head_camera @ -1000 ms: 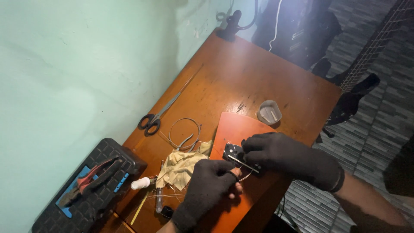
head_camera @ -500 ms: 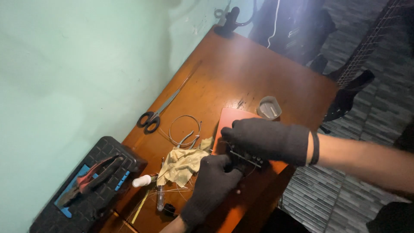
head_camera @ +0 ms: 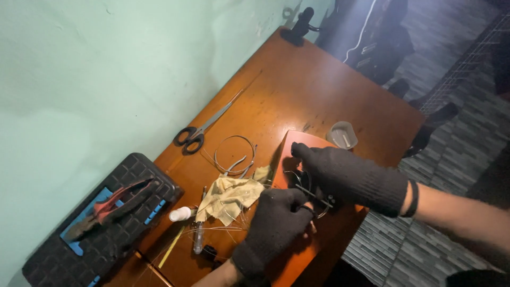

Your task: Inserting guitar strings into the bridge and securing them with bridge pins.

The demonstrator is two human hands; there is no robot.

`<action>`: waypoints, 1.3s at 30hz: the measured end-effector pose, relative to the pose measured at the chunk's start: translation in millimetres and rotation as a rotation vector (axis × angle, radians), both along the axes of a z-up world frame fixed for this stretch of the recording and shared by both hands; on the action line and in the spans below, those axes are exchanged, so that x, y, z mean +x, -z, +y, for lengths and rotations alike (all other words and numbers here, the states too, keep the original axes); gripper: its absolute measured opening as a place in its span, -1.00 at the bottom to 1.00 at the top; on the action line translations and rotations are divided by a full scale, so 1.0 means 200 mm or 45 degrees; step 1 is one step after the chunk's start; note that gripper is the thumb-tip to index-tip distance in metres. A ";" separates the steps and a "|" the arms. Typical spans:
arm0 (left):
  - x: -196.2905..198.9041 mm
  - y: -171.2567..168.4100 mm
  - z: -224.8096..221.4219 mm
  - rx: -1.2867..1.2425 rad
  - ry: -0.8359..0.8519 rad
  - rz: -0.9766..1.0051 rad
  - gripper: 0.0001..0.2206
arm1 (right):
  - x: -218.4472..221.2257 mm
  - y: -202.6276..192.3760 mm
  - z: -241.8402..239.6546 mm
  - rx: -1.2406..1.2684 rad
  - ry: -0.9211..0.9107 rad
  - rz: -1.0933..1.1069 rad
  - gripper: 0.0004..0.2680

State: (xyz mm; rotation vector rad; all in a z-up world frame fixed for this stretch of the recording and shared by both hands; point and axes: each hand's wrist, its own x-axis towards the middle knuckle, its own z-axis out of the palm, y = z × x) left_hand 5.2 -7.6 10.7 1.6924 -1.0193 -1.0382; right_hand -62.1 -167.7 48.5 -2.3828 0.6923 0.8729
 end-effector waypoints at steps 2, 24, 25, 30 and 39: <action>-0.02 -0.03 0.00 0.003 -0.030 0.081 -0.75 | 0.08 -0.23 0.08 0.221 0.945 0.140 -0.54; -0.08 -0.22 0.05 0.201 -0.413 0.420 -0.79 | -0.29 0.08 0.06 0.627 0.800 -1.055 -0.83; -0.08 -0.23 0.05 0.254 -0.450 0.520 -0.77 | -0.29 0.08 0.06 0.711 0.888 -1.057 -0.79; -0.06 -0.17 0.04 0.274 -0.477 0.639 -0.81 | -0.27 0.01 0.07 0.884 1.217 -0.985 -0.71; -0.07 -0.18 0.04 0.226 -0.435 0.613 -0.86 | -0.30 0.16 0.02 1.211 1.114 -1.233 -0.80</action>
